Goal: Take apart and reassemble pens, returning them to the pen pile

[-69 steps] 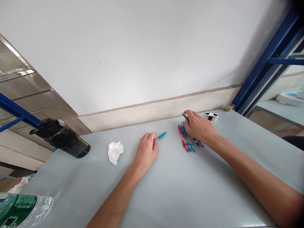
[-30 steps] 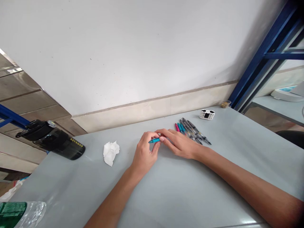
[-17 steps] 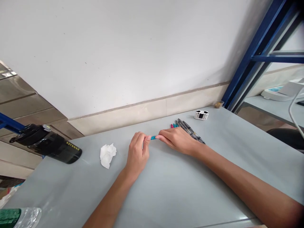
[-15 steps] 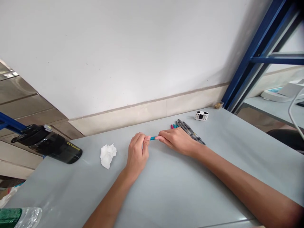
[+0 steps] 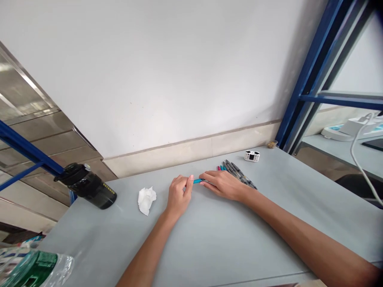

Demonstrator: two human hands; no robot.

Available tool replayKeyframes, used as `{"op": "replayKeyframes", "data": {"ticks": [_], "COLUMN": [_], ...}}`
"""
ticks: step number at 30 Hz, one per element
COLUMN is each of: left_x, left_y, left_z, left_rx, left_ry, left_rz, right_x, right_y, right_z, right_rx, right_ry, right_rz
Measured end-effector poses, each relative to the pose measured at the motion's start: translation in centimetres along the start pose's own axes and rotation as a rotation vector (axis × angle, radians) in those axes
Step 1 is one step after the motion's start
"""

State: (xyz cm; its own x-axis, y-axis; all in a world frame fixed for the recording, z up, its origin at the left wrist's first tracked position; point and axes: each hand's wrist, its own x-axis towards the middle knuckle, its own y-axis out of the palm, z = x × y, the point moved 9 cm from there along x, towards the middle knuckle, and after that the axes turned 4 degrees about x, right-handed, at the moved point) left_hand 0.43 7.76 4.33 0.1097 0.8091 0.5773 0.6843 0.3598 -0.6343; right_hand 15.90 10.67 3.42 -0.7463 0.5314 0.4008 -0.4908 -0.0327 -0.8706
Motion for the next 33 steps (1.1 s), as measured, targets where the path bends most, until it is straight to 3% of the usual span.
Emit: {"op": "replayKeyframes", "data": {"ticks": [3, 10, 17, 25, 33], "left_x": [0.1, 0.0, -0.4, -0.4, -0.5], "left_y": [0.4, 0.6, 0.7, -0.9, -1.6], "left_z": [0.8, 1.0, 4.2, 5.8, 6.9], "left_rx": [-0.061, -0.112, -0.233, -0.360, -0.443], "left_ry": [-0.074, -0.036, -0.332, -0.432, -0.463], "left_rz": [0.035, 0.010, -0.050, -0.164, -0.221], "right_x": [0.1, -0.1, 0.0, 0.1, -0.1], "right_y": [-0.1, -0.7, -0.7, -1.8, -3.1], "right_z": [0.2, -1.0, -1.0, -1.5, -3.5], "right_rx": [-0.018, -0.040, -0.008, -0.144, -0.104], "right_ry": [-0.001, 0.067, 0.059, 0.059, 0.110], "right_rz": [0.010, -0.010, -0.041, -0.121, -0.164]}}
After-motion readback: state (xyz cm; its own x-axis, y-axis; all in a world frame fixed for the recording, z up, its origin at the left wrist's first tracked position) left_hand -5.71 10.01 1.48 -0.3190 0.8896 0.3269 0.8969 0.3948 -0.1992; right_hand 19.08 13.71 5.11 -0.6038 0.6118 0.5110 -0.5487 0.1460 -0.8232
